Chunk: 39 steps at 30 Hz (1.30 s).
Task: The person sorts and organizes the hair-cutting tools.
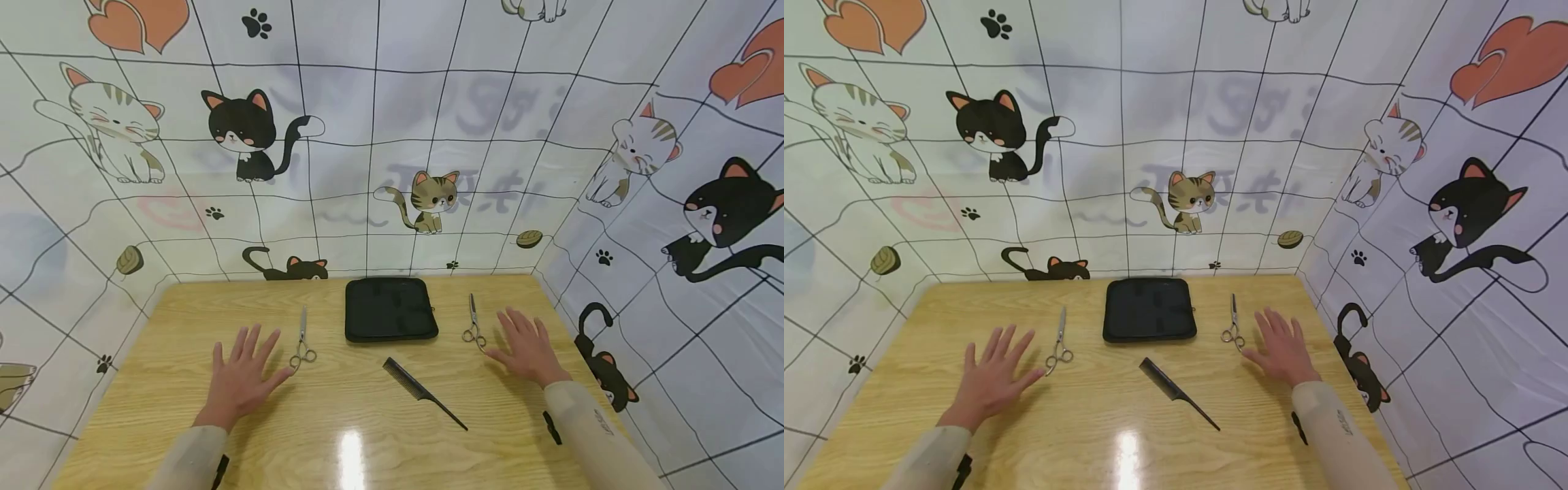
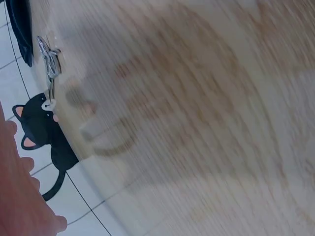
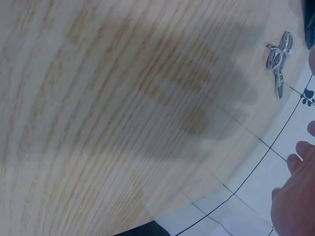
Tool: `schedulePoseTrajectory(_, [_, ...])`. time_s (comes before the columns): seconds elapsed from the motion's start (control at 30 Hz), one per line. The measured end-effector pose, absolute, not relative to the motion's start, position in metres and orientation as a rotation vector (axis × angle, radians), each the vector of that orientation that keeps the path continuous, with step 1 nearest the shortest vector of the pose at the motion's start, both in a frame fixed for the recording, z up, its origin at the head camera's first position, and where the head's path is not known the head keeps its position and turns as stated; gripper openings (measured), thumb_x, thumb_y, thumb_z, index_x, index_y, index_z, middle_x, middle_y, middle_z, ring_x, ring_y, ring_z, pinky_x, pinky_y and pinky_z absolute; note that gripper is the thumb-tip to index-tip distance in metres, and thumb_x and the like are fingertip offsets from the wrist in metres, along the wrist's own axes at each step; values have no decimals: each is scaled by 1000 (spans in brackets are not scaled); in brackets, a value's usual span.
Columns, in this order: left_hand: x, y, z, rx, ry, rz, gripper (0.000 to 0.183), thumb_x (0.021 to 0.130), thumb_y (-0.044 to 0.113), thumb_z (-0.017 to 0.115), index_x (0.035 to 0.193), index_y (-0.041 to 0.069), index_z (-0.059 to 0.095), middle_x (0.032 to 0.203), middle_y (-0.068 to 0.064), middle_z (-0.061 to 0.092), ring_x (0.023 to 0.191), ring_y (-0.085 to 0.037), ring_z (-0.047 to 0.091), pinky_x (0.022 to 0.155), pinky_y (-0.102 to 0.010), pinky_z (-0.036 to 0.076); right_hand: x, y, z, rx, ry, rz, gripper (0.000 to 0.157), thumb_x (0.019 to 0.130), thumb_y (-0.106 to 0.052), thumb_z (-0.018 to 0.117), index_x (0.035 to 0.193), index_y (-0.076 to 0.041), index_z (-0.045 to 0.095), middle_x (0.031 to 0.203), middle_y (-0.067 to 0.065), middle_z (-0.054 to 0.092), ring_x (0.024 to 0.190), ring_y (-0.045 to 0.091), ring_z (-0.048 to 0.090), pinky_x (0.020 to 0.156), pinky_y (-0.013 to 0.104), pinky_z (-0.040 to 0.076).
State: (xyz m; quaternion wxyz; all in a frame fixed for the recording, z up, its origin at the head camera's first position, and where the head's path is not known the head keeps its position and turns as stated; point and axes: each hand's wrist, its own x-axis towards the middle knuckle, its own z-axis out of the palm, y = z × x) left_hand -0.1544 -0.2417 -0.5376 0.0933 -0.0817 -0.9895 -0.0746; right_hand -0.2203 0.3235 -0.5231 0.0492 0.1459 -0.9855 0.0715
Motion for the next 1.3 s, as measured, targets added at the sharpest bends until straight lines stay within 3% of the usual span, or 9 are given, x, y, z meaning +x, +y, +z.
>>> schedulePoseTrajectory(0.2, [-156,-231,-534,-261,-2928,-247,76,81,69,44,144,30,28,151,-11,22,139,-34,17,103,-67,6,-226,315,-525,437,-3021,232,77,86,-47,57,144,-7,26,147,18,27,131,38,30,104,58,17])
schedulePoseTrajectory(0.37, [-157,-222,-535,-284,-2928,-253,74,82,71,38,141,27,36,150,-11,25,138,-33,19,104,-64,9,-229,306,-526,415,-3041,275,73,88,-44,56,144,-6,28,147,18,28,131,37,31,104,58,19])
schedulePoseTrajectory(0.63, [-158,-207,-537,-315,-2886,-307,66,84,66,43,134,23,47,146,-11,32,136,-32,25,104,-61,14,-235,292,-531,409,-3068,281,68,90,-42,53,142,-4,31,145,20,30,128,40,34,102,60,22])
schedulePoseTrajectory(0.93, [-161,-188,-549,-352,-2880,-324,64,84,67,42,133,26,46,145,-8,36,136,-30,26,105,-60,16,-243,277,-531,337,-3118,228,62,92,-45,47,139,-5,37,141,19,38,125,39,39,100,60,28])
schedulePoseTrajectory(1.3, [-164,-156,-550,-400,-2866,-400,58,87,59,45,134,25,47,145,-8,35,136,-29,28,105,-59,19,-257,274,-532,156,-3046,131,50,93,-41,47,123,-2,54,117,22,58,103,42,55,84,59,40])
